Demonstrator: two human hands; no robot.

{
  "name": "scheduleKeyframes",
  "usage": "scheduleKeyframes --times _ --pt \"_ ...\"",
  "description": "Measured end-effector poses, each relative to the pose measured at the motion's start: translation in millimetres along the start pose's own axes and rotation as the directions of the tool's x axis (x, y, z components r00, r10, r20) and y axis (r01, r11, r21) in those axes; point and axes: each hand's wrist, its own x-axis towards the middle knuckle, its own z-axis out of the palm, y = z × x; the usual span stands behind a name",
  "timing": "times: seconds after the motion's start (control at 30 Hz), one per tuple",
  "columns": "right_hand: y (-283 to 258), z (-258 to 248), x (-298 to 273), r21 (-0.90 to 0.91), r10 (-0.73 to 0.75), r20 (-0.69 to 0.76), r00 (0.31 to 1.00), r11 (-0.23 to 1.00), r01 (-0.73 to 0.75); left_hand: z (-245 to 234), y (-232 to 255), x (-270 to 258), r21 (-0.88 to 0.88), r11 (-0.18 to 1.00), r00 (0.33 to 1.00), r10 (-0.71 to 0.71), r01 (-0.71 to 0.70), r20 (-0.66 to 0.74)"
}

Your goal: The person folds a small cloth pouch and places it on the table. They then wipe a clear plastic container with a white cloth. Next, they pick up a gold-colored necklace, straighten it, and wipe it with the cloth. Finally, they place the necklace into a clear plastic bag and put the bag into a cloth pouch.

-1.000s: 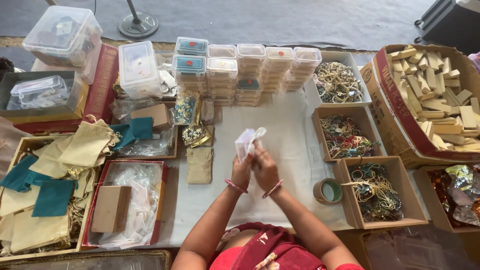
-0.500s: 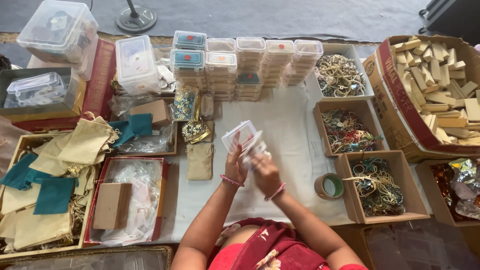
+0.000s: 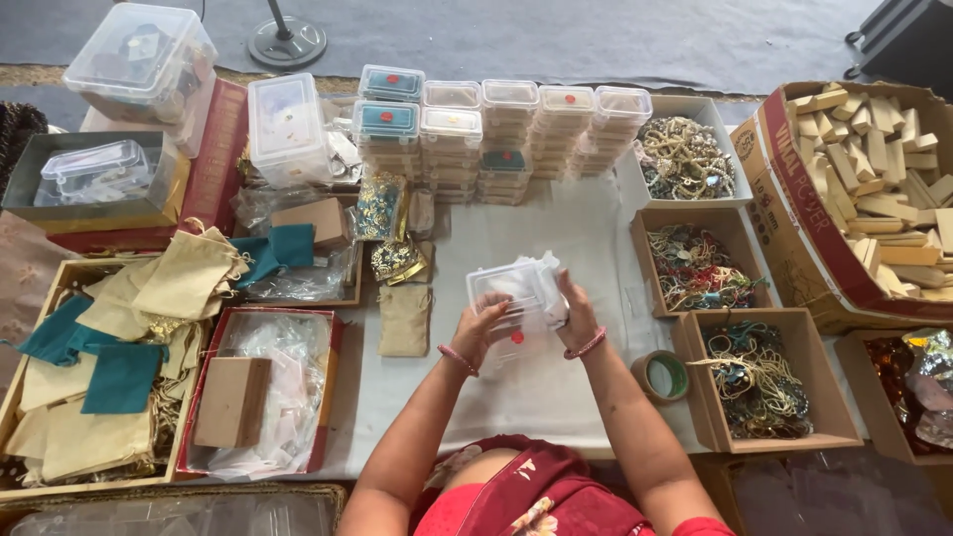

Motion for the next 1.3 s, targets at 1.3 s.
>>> scheduleKeyframes --times 1.3 --pt "4 -23 -5 -0.976 -0.158 0.124 0.980 0.160 0.149 -80 -63 -14 0.060 0.984 0.849 0.177 -0.170 -0.498"
